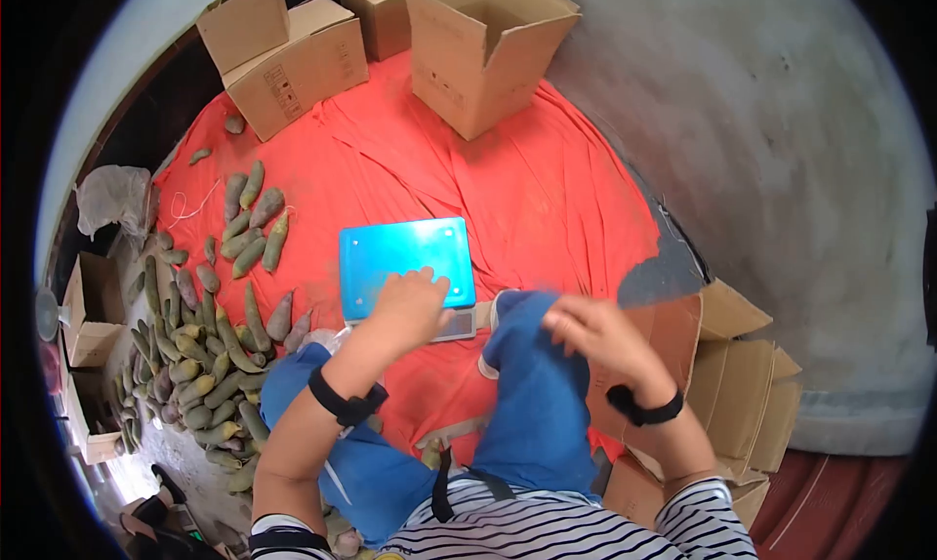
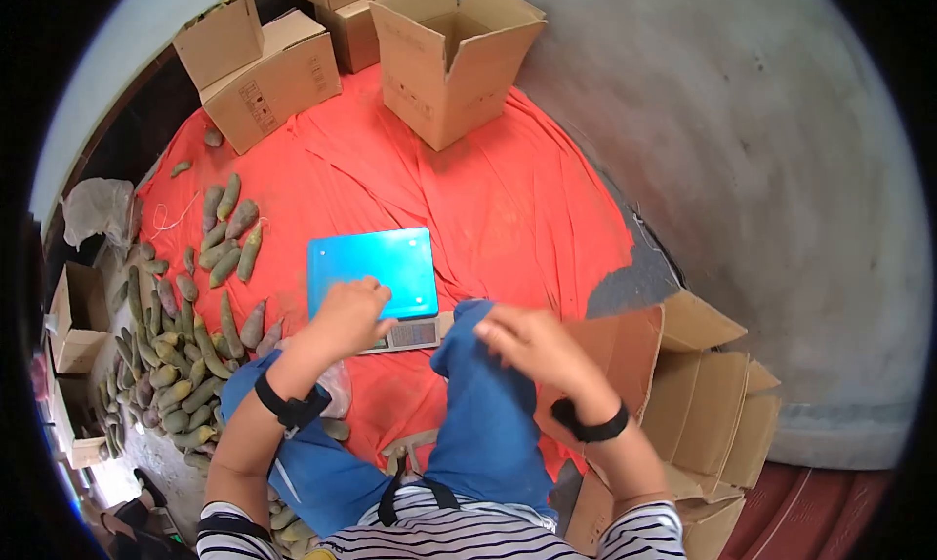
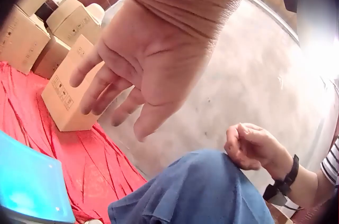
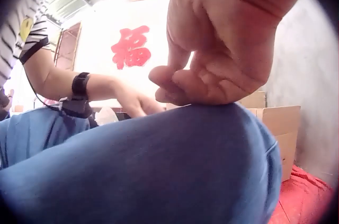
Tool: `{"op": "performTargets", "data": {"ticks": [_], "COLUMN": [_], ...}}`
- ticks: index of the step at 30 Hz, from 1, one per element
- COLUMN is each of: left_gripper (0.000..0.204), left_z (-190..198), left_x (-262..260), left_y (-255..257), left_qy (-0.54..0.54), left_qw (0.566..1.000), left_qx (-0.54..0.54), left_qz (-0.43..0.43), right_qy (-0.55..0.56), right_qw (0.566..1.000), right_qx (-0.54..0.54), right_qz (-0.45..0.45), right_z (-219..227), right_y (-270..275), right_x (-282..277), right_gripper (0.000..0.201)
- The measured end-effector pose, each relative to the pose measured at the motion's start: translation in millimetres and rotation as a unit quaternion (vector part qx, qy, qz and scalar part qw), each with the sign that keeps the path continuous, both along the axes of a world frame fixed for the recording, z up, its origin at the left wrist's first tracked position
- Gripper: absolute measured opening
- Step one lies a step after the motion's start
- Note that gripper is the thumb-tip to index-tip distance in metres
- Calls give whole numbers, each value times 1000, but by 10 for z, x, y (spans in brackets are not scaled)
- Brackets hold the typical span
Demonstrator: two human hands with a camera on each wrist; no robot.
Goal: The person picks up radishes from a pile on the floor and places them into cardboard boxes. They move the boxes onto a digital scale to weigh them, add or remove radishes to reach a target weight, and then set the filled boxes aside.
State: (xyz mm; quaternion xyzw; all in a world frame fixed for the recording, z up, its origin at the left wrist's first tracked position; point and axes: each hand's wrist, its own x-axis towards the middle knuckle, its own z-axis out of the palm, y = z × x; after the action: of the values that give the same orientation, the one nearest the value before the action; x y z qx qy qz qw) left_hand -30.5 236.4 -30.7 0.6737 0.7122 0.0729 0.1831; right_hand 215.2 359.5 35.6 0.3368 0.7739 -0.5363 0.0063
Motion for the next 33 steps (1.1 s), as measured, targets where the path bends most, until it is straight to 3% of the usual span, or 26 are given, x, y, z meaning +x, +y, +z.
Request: {"op": "performTargets", "data": {"ticks": [1, 2, 5, 7, 9, 12, 16, 20, 24, 26, 28, 29, 33], "left_gripper": [34, 34, 32, 28, 25, 21, 22, 24, 24, 24, 24, 24, 24], "left_z": [-63, -143, -330, -315, -342, -373, -380, -525, -571, -556, -551, -550, -577], "left_x": [-13, -28, -1, -13, -61, -129, -125, -190, -230, -256, -263, -267, -225], "left_y": [5, -14, -75, -78, -38, 65, 98, 53, 71, 69, 76, 73, 51], "left_qy": [2, -2, -40, -28, 1, 21, 2, 36, 47, 49, 48, 53, 60], "left_qw": [1000, 1000, 999, 996, 997, 998, 996, 997, 995, 994, 994, 994, 993], "left_qx": [-6, 0, 17, -78, -74, -56, -74, -34, -41, -49, -49, -38, -28], "left_qz": [-13, -11, -17, -20, -7, 26, 52, 52, 76, 83, 86, 85, 96], "right_qy": [38, 28, 3, 27, 40, 4, -101, -197, -224, -267, -272, -242, -147], "right_qw": [981, 957, 878, 846, 769, 694, 666, 668, 674, 672, 662, 627, 637], "right_qx": [187, 285, 477, 532, 638, 720, 738, 717, 704, 691, 697, 738, 741], "right_qz": [43, 39, 35, 6, 11, -4, -19, -41, -27, 3, 26, 65, 155], "right_z": [-103, -89, -168, -197, -236, -389, -594, -756, -841, -932, -951, -1084, -1087], "right_y": [249, 485, 1366, 1919, 2414, 3003, 3509, 3851, 4013, 4177, 4122, 4306, 4155], "right_x": [-59, -195, -677, -1106, -1537, -2138, -2710, -3123, -3366, -3417, -3381, -3298, -3085], "right_gripper": [23, 19, 15, 15, 20, 29, 39, 52, 54, 50, 30, 23, 13]}}
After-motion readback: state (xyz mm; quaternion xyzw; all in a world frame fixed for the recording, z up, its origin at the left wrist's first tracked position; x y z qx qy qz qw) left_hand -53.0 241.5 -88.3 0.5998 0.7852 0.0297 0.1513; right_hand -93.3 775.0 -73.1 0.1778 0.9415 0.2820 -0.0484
